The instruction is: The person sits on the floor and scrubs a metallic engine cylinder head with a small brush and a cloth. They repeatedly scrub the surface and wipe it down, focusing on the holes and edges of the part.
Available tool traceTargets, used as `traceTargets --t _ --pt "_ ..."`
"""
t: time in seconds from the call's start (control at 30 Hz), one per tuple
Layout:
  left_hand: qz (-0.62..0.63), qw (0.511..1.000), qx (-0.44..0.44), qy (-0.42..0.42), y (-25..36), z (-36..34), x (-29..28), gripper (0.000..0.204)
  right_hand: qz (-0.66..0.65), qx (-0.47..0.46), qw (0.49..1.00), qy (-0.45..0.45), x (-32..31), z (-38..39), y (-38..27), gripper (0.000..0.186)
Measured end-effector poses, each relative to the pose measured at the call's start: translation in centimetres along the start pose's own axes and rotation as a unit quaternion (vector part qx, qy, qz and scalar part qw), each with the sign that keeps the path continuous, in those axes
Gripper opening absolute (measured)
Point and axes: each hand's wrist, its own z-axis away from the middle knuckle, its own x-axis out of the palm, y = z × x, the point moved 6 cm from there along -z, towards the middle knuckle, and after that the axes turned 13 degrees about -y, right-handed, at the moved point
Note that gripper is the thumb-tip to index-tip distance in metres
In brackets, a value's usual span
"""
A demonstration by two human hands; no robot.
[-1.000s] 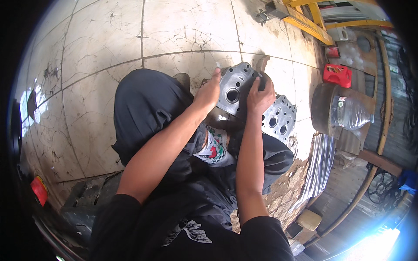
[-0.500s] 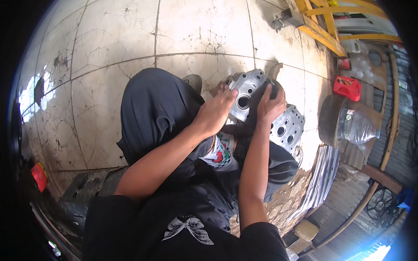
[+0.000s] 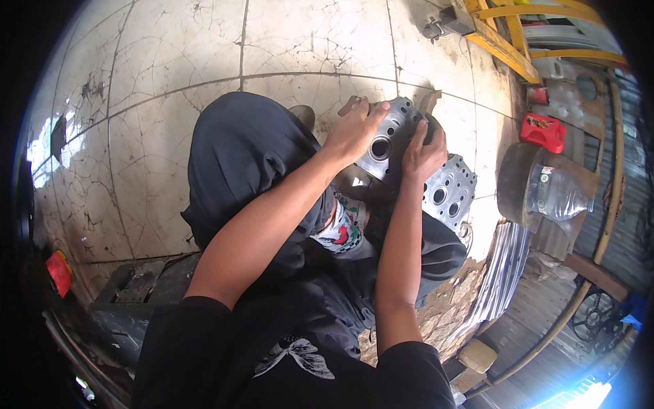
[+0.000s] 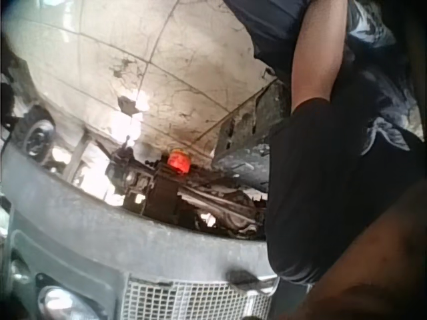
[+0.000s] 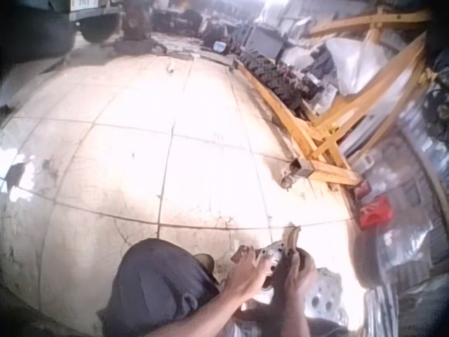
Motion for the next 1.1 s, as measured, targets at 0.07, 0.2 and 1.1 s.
traceTargets --t 0.07,0.2,1.1 --pt "-0.002 1.0 -0.001 -0.003 0.1 0.9 0.3 0.103 -0.007 0.006 1.0 -0.001 -0.2 0.2 0.3 0.028" --pt "-0.005 0.998 0.059 0.015 -0.6 2.5 0.8 0.103 -0.014 -0.008 1.0 0.016 -0.5 0.6 1.0 0.028" --pt "-0.049 0.994 0.047 0.084 -1.2 -0.4 0.4 0.09 -0.011 -0.003 1.0 0.01 -0.2 0.3 0.1 0.029"
